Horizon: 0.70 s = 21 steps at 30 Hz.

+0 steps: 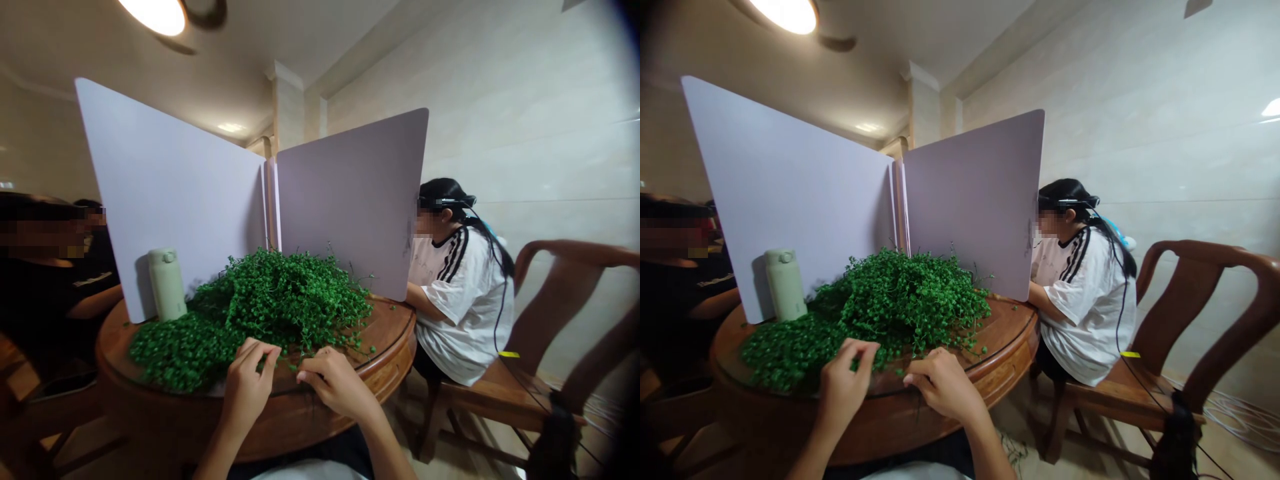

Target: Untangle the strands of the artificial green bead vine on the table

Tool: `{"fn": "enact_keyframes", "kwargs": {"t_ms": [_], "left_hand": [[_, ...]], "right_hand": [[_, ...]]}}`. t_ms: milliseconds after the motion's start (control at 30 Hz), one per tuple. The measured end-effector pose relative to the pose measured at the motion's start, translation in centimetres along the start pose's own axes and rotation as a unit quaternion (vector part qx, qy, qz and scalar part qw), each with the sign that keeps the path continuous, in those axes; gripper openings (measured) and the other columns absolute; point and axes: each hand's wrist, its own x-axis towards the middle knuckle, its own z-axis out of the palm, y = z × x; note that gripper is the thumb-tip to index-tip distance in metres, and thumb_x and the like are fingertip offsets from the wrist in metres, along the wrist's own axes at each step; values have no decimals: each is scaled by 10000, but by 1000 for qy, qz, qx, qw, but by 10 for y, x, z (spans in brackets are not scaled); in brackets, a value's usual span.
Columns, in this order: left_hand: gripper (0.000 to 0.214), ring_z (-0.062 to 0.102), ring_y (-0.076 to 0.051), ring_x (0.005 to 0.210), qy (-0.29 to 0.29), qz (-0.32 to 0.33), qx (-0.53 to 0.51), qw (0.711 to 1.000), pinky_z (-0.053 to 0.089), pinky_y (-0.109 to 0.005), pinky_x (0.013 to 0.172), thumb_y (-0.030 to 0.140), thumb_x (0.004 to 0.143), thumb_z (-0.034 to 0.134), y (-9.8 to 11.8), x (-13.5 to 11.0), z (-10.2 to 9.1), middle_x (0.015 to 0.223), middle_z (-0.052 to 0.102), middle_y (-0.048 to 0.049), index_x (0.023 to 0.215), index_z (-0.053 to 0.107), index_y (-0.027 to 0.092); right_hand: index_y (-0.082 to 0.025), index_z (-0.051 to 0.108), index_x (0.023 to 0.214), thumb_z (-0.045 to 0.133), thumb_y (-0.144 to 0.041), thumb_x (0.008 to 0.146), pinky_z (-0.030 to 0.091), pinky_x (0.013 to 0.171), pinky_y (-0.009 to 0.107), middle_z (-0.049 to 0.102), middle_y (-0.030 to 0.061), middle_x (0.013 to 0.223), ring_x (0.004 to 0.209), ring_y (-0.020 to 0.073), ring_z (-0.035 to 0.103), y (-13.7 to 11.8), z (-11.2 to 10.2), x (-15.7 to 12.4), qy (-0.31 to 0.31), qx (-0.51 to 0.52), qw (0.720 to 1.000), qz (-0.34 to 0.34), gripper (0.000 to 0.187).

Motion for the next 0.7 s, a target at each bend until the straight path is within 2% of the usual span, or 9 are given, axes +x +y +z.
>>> {"fn": "enact_keyframes", "kwargs": {"t_ms": [67,133,200,267,367,567,700], "left_hand": [[269,575,-114,606,56,-74,11,996,461,-211,618,314,996,572,-6,-1,-4,650,596,31,762,619,189],[277,560,-113,575,91,-108,10,990,456,-209,580,346,994,573,-9,-1,-8,634,590,35,770,619,188],[236,631,-129,682,88,-72,-6,994,508,-218,666,323,996,575,-7,-2,-9,734,663,4,826,662,184],[156,680,-148,824,74,-6,-19,997,543,-243,788,259,991,591,-1,-1,-8,862,723,-25,912,706,191],[102,686,-157,882,49,65,-28,996,559,-262,841,182,966,635,7,0,-6,904,751,-22,994,728,216],[117,673,-174,890,-40,149,-1,988,558,-298,844,208,966,660,10,-4,-2,941,759,-26,1071,712,221],[201,660,-179,916,-115,174,29,978,522,-309,846,210,979,640,12,-7,1,982,753,-24,1175,684,225]], "right_hand": [[-208,733,845,514,-306,1057,355,847,251,664,9,714,801,158,592,1,-1,-2,-8,18,1000,-7,321],[-208,729,831,511,-292,1054,357,846,249,673,9,724,809,158,599,1,-1,-3,-1,28,1000,6,323],[-201,701,800,496,-311,1056,343,793,251,658,9,710,780,156,593,0,0,-3,13,13,999,40,346],[-191,647,755,476,-339,1059,309,728,262,624,7,673,723,149,567,-2,3,-1,21,-21,997,74,379],[-186,572,712,459,-367,1061,263,684,280,588,6,642,691,144,538,-6,6,2,31,-65,992,105,408],[-210,625,811,476,-329,1051,269,719,294,642,2,700,706,146,553,-11,8,4,31,-98,992,77,307],[-204,627,791,516,-266,1021,278,738,300,634,-8,666,642,133,517,-10,10,3,32,-113,991,59,262]]}}
